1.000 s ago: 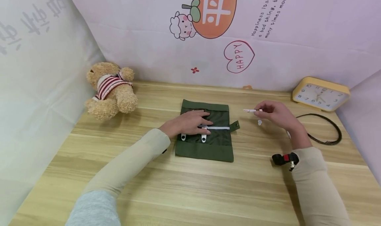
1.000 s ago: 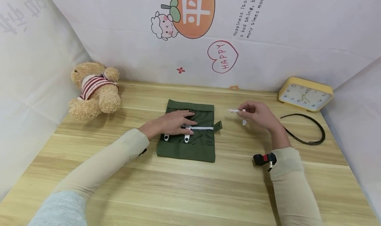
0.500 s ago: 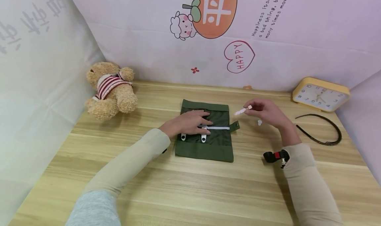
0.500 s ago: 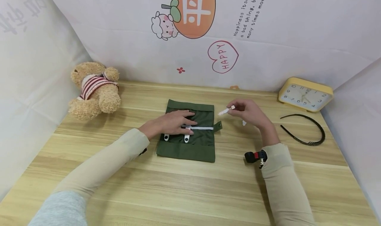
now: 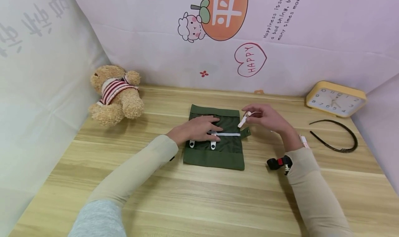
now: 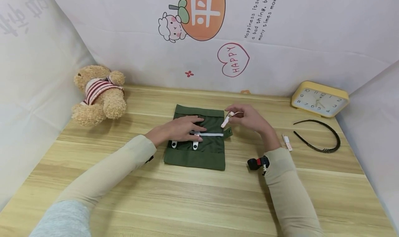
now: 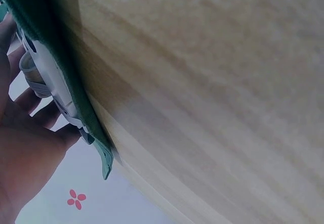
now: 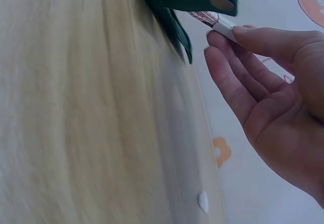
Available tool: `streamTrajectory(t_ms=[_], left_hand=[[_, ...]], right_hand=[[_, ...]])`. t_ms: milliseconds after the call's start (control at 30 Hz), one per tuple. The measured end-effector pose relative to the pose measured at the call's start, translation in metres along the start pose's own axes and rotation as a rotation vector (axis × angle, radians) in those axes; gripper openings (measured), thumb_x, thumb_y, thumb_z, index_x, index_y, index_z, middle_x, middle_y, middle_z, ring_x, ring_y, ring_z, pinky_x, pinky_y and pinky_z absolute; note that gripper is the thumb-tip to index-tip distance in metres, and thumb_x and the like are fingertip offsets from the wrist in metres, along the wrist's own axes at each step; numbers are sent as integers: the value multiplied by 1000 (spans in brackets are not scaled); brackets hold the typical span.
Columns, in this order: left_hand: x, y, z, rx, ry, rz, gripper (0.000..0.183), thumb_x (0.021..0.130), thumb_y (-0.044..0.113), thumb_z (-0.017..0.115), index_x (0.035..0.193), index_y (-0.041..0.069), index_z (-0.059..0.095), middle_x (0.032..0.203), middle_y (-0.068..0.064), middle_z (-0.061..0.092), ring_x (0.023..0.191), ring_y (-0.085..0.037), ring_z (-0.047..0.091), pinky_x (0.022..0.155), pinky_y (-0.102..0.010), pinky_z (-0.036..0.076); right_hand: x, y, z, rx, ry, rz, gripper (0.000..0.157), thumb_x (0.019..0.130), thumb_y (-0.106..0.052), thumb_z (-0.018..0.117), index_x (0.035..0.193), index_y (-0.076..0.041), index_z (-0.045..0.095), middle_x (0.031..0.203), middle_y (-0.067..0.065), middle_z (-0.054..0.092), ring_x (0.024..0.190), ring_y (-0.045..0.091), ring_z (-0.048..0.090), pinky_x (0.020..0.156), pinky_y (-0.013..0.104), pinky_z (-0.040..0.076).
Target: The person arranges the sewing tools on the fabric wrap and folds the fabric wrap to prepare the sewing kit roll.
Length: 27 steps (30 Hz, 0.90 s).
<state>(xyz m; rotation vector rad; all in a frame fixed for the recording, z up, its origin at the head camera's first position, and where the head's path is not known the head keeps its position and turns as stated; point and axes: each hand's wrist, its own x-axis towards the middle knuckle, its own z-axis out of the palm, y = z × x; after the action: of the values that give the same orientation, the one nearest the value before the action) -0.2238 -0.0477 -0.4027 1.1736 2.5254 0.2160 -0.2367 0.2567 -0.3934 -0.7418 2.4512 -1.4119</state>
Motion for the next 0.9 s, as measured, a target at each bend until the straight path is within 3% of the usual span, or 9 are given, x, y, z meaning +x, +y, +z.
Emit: streamTrajectory(t_ms=[200,467,900], left_hand=[[0,0,1,6,-1,1,58,102,57,51,151,27,51,166,-8,27,154,-29,17,122,-45,20],[1,0,0,6,3,0,58,102,57,51,151,27,51,165,-8,27,153,-29,19,122,-45,21],[2,-1,1,8,5,-1,57,101,57,51,150,27,52,165,-9,27,153,-30,19,122,-44,21]], right_hand=[[6,1,8,38,-29,45,33,95,3,68,124,10,55,108,26,68,91,19,70,76,27,56],[12,2,15,56,-69,16,23,95,5,67,115,8,59,103,25,67,86,29,72,74,30,58],[16,-1,16,-23,-101,55,20,95,1,69,114,6,63,102,19,68,89,28,67,75,31,56]])
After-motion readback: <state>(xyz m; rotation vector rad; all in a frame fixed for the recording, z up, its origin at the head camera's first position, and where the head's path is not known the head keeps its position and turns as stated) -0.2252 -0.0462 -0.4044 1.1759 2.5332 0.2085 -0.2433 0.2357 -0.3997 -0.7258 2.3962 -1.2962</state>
